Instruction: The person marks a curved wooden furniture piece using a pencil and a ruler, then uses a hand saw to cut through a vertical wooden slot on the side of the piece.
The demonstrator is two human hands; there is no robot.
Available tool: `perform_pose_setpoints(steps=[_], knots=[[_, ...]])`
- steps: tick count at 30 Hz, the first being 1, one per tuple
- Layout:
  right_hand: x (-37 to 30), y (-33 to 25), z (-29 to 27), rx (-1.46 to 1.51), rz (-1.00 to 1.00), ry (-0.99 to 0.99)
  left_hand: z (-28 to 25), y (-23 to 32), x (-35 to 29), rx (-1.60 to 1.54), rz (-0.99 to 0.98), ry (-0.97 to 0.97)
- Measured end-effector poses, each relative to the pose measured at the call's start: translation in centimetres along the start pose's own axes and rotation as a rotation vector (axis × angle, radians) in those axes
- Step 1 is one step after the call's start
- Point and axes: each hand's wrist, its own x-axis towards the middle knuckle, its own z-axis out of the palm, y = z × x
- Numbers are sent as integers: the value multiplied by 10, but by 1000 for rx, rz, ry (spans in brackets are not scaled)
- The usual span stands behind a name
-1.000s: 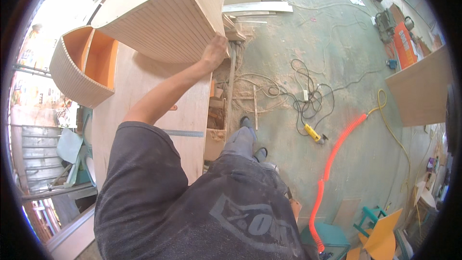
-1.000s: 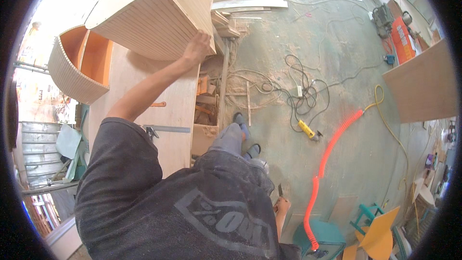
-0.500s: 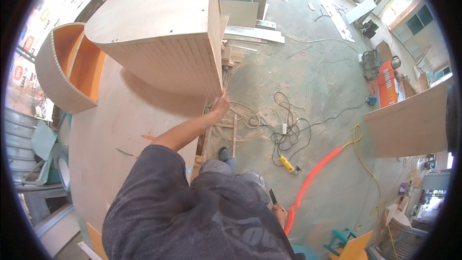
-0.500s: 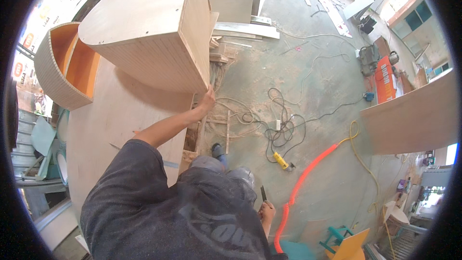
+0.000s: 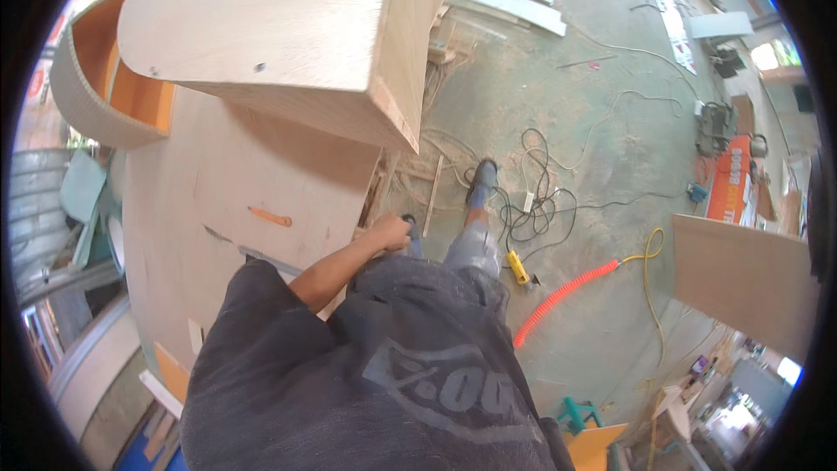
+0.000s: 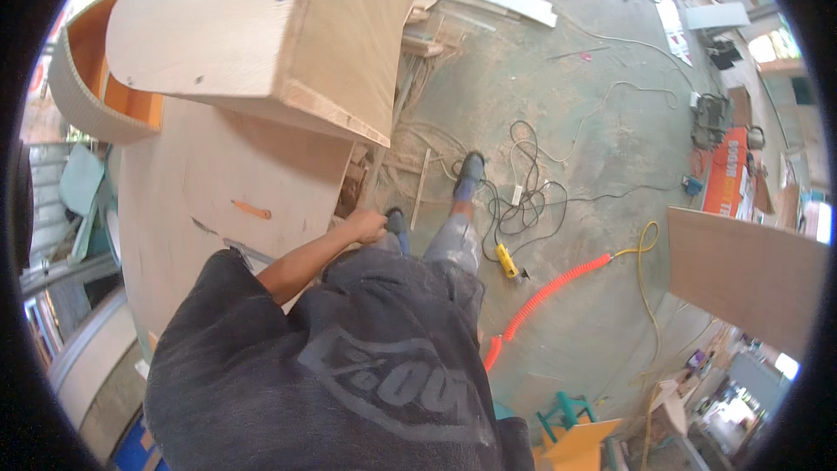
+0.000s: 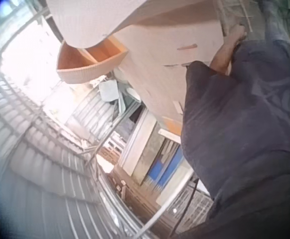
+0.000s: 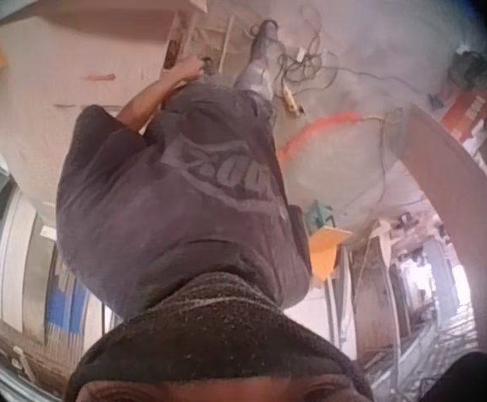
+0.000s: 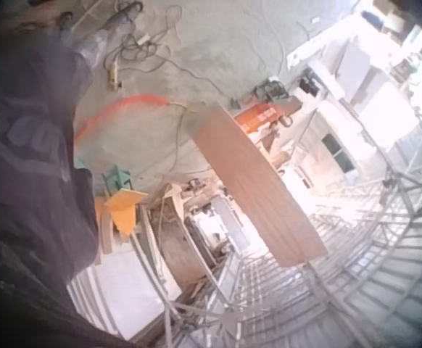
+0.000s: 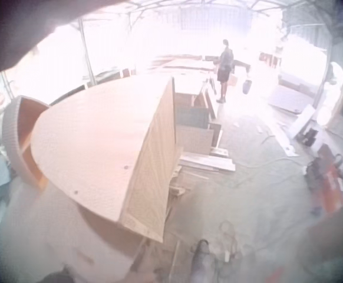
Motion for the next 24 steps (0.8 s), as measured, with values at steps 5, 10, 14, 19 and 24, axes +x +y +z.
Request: perform_pose_setpoints(steps=[5, 10, 14, 19, 24], knots=[[100, -65, -47, -320, -41, -149, 30, -11, -32, -570, -536, -9], [232, -152, -103, -877, -248, -364, 38, -5, -39, -554, -776, 105], [375, -243, -178, -588, -93, -210, -24, 62, -12, -803, -891, 316], [422, -403, -216, -127, -481, 118, -89, 126, 35, -889, -915, 469], [418, -467, -194, -9, -435, -131, -82, 144, 53, -1055, -909, 537]])
